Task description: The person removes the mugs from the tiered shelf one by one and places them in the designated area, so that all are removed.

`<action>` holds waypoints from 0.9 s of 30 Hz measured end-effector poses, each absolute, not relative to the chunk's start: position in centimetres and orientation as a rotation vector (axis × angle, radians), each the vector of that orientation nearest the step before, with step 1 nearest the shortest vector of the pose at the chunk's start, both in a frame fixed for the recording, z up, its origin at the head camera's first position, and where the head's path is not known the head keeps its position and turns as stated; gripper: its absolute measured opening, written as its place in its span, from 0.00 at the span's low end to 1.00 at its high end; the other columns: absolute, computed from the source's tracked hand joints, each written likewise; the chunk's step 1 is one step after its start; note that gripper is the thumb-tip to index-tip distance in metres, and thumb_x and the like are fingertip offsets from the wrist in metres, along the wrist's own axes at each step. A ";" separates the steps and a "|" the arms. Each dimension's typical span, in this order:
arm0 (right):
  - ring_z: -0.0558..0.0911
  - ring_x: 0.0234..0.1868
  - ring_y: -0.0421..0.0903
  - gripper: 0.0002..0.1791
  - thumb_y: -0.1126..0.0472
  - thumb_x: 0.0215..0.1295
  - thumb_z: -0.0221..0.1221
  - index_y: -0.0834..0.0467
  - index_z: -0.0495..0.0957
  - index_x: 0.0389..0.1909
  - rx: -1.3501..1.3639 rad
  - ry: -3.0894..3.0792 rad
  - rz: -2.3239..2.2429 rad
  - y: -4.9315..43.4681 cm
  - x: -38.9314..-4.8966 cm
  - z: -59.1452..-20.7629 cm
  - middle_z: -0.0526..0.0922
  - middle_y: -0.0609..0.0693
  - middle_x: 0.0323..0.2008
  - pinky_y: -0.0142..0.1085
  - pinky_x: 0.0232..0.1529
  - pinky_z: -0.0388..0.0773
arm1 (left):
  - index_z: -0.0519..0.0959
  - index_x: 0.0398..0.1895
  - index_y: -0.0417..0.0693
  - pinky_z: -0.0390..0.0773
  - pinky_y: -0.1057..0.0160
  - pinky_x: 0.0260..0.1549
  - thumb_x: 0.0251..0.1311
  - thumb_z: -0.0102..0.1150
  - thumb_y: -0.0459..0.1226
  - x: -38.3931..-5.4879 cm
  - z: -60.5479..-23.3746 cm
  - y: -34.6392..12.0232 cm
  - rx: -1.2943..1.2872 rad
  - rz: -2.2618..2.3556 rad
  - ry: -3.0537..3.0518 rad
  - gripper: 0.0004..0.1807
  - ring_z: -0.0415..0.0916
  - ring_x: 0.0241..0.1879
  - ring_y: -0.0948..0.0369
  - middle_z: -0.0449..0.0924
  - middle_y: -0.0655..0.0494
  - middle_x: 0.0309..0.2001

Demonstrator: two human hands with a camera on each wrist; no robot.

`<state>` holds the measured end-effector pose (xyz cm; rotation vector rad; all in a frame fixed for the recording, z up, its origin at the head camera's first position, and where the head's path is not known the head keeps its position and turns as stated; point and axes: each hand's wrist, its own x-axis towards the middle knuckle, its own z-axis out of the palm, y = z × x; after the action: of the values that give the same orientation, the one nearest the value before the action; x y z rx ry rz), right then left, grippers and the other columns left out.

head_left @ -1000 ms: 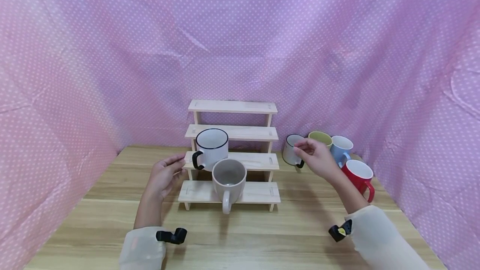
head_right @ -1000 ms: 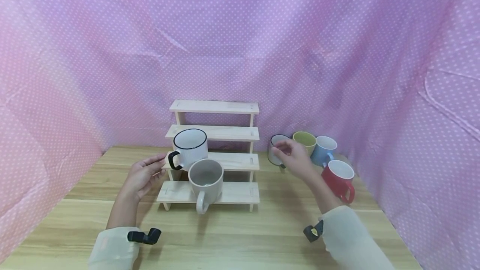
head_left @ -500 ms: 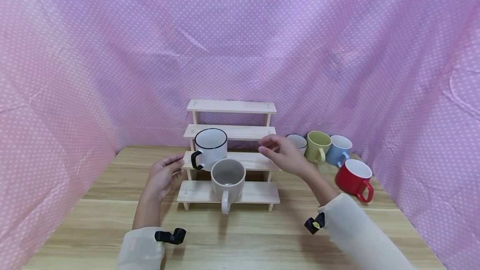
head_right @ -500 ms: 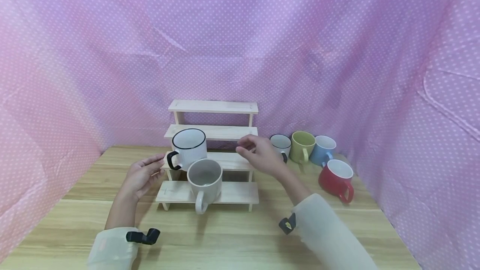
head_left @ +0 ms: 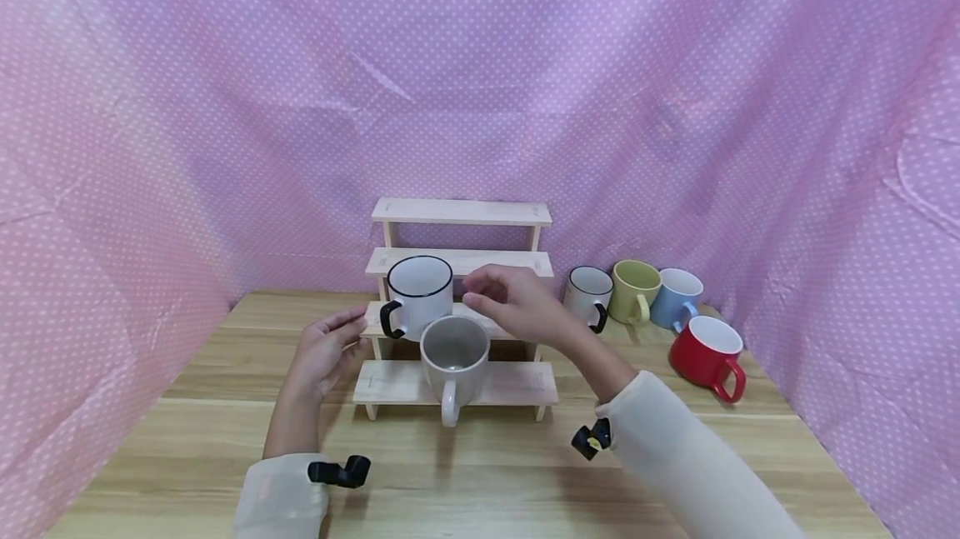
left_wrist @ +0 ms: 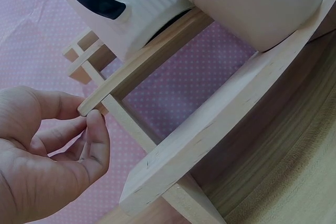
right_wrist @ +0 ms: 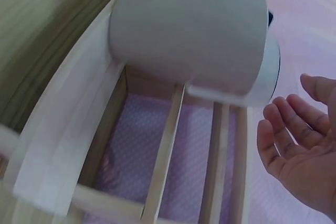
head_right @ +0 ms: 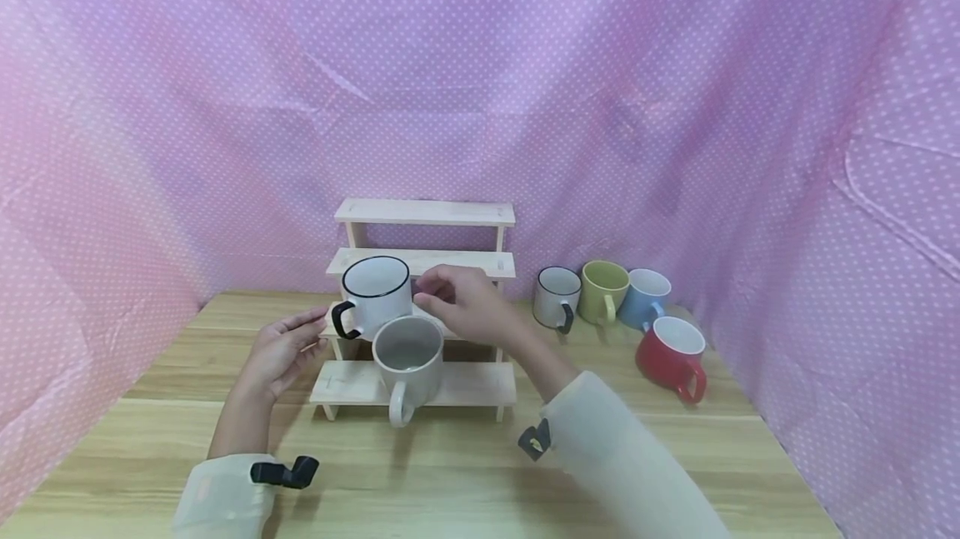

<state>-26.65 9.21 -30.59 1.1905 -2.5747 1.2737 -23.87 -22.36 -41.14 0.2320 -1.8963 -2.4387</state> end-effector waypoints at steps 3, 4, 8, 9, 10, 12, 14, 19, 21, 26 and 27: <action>0.84 0.44 0.41 0.16 0.58 0.74 0.62 0.63 0.81 0.55 1.245 -2.587 1.257 7.8 -26.0 -30.3 0.86 0.49 0.44 0.36 0.47 0.83 | 0.65 0.71 0.27 0.81 0.73 0.41 0.73 0.56 0.29 -23.8 -41.1 -22.5 0.233 -2.442 -1.888 0.27 0.77 0.42 0.65 0.80 0.55 0.47; 0.83 0.45 0.41 0.16 0.57 0.74 0.62 0.63 0.81 0.55 1.267 -2.590 1.258 7.4 -25.8 -30.2 0.86 0.49 0.45 0.36 0.48 0.83 | 0.65 0.71 0.27 0.81 0.73 0.41 0.73 0.56 0.29 -23.8 -41.1 -22.5 0.230 -2.441 -1.889 0.27 0.78 0.42 0.65 0.80 0.55 0.47; 0.83 0.47 0.40 0.17 0.57 0.73 0.62 0.63 0.81 0.56 1.380 -2.605 1.287 5.6 -25.0 -29.9 0.87 0.49 0.46 0.38 0.50 0.83 | 0.65 0.71 0.27 0.82 0.72 0.42 0.73 0.56 0.29 -23.8 -41.0 -22.6 0.231 -2.443 -1.889 0.26 0.78 0.42 0.65 0.80 0.55 0.48; 0.83 0.48 0.40 0.18 0.56 0.74 0.62 0.63 0.81 0.57 1.409 -2.620 1.298 5.2 -24.8 -29.9 0.87 0.49 0.46 0.37 0.51 0.82 | 0.66 0.70 0.27 0.82 0.72 0.42 0.73 0.56 0.29 -23.8 -41.1 -22.6 0.232 -2.443 -1.888 0.26 0.78 0.42 0.65 0.80 0.55 0.48; 0.84 0.48 0.40 0.19 0.56 0.74 0.62 0.63 0.81 0.58 1.437 -2.635 1.326 4.8 -24.6 -29.9 0.87 0.49 0.47 0.37 0.51 0.83 | 0.66 0.70 0.27 0.82 0.72 0.42 0.72 0.56 0.28 -23.8 -41.1 -22.6 0.235 -2.445 -1.885 0.26 0.78 0.42 0.65 0.80 0.55 0.47; 0.85 0.46 0.41 0.20 0.55 0.75 0.61 0.62 0.80 0.60 1.464 -2.679 1.404 4.3 -24.3 -29.8 0.87 0.49 0.48 0.35 0.50 0.83 | 0.66 0.70 0.27 0.82 0.72 0.41 0.72 0.56 0.28 -23.8 -41.1 -22.5 0.239 -2.447 -1.878 0.26 0.78 0.41 0.65 0.80 0.55 0.47; 0.86 0.45 0.42 0.21 0.54 0.75 0.60 0.62 0.79 0.62 1.454 -2.724 1.517 3.9 -24.0 -29.8 0.87 0.50 0.49 0.34 0.49 0.83 | 0.67 0.69 0.27 0.82 0.72 0.41 0.72 0.57 0.28 -23.8 -41.1 -22.5 0.243 -2.449 -1.873 0.25 0.78 0.41 0.65 0.80 0.56 0.46; 0.86 0.40 0.44 0.23 0.55 0.75 0.60 0.63 0.77 0.65 1.352 -2.788 1.784 3.4 -23.9 -30.1 0.86 0.53 0.52 0.35 0.49 0.84 | 0.67 0.70 0.28 0.82 0.73 0.40 0.72 0.57 0.29 -23.9 -41.2 -22.3 0.239 -2.443 -1.887 0.26 0.78 0.41 0.65 0.80 0.56 0.46; 0.86 0.40 0.44 0.24 0.55 0.75 0.60 0.63 0.77 0.65 1.326 -2.812 1.820 3.2 -24.0 -30.2 0.86 0.53 0.53 0.35 0.48 0.83 | 0.67 0.70 0.28 0.82 0.73 0.40 0.72 0.57 0.29 -23.9 -41.2 -22.3 0.233 -2.437 -1.896 0.26 0.78 0.42 0.65 0.80 0.56 0.46; 0.85 0.45 0.42 0.25 0.57 0.75 0.61 0.64 0.74 0.68 1.325 -2.855 1.898 2.6 -24.3 -30.5 0.83 0.55 0.59 0.36 0.47 0.84 | 0.66 0.71 0.28 0.81 0.73 0.40 0.72 0.58 0.30 -24.0 -41.3 -22.3 0.230 -2.435 -1.899 0.27 0.77 0.42 0.65 0.80 0.57 0.46; 0.85 0.46 0.42 0.26 0.58 0.75 0.61 0.64 0.73 0.68 1.328 -2.863 1.910 2.5 -24.3 -30.5 0.83 0.56 0.60 0.36 0.46 0.84 | 0.66 0.71 0.28 0.82 0.73 0.39 0.72 0.59 0.30 -24.0 -41.3 -22.3 0.230 -2.437 -1.898 0.27 0.78 0.42 0.66 0.80 0.57 0.46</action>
<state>-24.33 2.47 -30.49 1.3285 -2.8626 1.9099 -24.02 -22.33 -41.31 0.2301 -1.8978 -2.4367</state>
